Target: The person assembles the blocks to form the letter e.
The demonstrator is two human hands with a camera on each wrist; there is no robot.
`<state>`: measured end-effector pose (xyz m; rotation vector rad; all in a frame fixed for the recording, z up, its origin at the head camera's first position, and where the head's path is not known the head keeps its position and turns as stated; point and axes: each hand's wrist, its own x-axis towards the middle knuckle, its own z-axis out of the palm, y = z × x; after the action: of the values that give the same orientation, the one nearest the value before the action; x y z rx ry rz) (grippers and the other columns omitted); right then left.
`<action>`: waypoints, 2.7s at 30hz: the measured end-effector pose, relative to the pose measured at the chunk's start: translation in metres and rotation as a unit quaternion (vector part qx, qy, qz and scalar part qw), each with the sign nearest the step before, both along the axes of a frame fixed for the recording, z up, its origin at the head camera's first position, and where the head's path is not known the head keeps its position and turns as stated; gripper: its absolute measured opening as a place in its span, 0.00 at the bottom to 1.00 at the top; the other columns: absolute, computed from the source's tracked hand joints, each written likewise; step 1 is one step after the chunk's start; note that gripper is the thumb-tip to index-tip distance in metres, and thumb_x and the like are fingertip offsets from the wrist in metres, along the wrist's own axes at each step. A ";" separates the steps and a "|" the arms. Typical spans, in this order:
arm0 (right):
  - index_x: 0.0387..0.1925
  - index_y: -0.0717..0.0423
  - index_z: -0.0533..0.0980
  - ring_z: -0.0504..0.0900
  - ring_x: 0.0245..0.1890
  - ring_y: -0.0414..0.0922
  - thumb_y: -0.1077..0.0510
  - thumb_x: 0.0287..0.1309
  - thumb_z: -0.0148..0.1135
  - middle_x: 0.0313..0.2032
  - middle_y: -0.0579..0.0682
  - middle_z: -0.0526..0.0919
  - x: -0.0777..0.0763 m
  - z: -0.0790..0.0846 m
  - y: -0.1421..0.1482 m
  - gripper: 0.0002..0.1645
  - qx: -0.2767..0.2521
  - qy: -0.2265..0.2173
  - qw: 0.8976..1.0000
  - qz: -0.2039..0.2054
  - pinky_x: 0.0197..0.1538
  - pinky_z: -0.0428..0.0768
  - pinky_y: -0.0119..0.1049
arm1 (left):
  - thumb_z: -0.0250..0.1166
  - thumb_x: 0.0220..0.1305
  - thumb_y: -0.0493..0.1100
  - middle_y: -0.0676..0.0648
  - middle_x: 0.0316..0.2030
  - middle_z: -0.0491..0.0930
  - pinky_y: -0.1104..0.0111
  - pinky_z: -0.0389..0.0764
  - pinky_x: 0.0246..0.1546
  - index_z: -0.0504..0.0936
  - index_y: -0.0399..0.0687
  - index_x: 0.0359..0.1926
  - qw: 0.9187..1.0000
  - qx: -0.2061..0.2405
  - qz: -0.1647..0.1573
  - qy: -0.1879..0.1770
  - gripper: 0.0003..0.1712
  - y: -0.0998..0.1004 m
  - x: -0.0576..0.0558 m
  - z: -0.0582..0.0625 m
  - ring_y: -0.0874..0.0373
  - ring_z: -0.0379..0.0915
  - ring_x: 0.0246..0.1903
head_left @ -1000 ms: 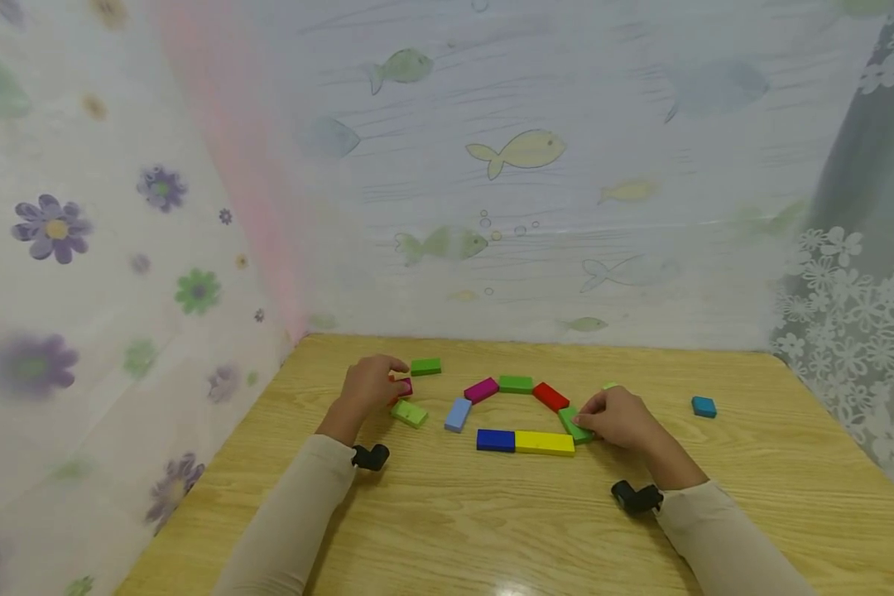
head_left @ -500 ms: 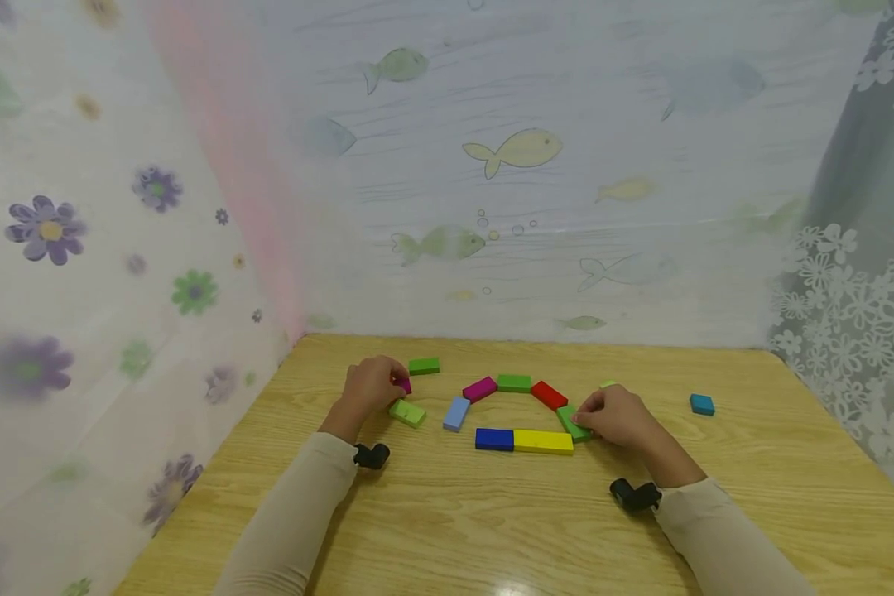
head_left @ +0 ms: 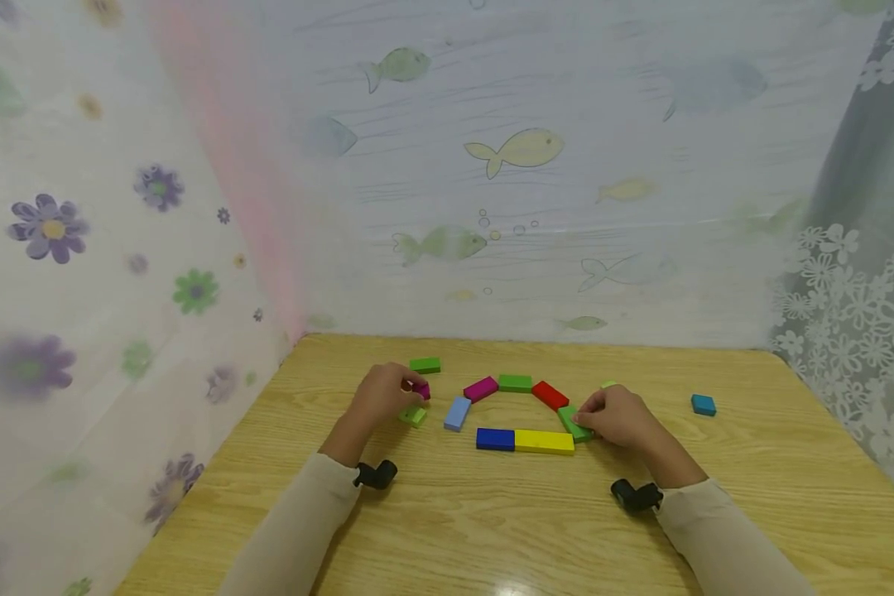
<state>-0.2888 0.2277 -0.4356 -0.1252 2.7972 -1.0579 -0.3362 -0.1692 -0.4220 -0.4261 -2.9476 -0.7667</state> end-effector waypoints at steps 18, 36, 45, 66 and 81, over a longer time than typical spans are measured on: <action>0.43 0.59 0.85 0.78 0.33 0.45 0.50 0.67 0.68 0.36 0.50 0.85 -0.003 -0.001 -0.001 0.16 0.003 0.005 1.000 0.004 0.35 0.77 0.37 | 0.75 0.62 0.37 0.52 0.37 0.89 0.68 0.83 0.37 0.92 0.48 0.45 0.994 0.019 -0.107 -0.011 0.10 0.033 0.032 0.009 0.61 0.84 0.37; 0.42 0.59 0.85 0.77 0.33 0.46 0.50 0.67 0.68 0.36 0.50 0.84 -0.001 -0.001 0.001 0.15 0.004 0.005 1.000 0.002 0.35 0.77 0.38 | 0.79 0.59 0.42 0.56 0.37 0.89 0.72 0.81 0.37 0.93 0.53 0.43 0.986 -0.012 -0.163 -0.018 0.11 0.051 0.041 0.002 0.67 0.80 0.34; 0.42 0.59 0.85 0.77 0.33 0.46 0.51 0.67 0.68 0.36 0.50 0.85 -0.001 -0.002 0.000 0.14 0.002 0.004 1.000 -0.002 0.35 0.77 0.37 | 0.79 0.58 0.41 0.55 0.36 0.89 0.73 0.81 0.37 0.93 0.52 0.43 0.986 -0.013 -0.165 -0.022 0.11 0.053 0.044 0.003 0.68 0.79 0.33; 0.43 0.60 0.85 0.77 0.34 0.46 0.51 0.67 0.68 0.38 0.52 0.85 0.000 0.000 0.000 0.15 0.002 0.002 1.000 0.002 0.35 0.77 0.37 | 0.80 0.57 0.41 0.56 0.35 0.89 0.74 0.81 0.37 0.92 0.52 0.41 0.984 -0.023 -0.173 -0.021 0.10 0.053 0.041 -0.004 0.69 0.79 0.33; 0.43 0.61 0.85 0.77 0.33 0.46 0.52 0.67 0.68 0.37 0.52 0.85 0.001 0.002 0.000 0.15 0.002 0.006 1.000 0.008 0.35 0.77 0.37 | 0.80 0.56 0.42 0.58 0.33 0.88 0.75 0.80 0.37 0.92 0.53 0.39 0.984 -0.020 -0.177 -0.023 0.09 0.053 0.040 -0.004 0.70 0.78 0.31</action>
<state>-0.2875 0.2275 -0.4334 -0.1532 2.8052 -1.0511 -0.2960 -0.1165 -0.4265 -0.9664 -2.9702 -0.7559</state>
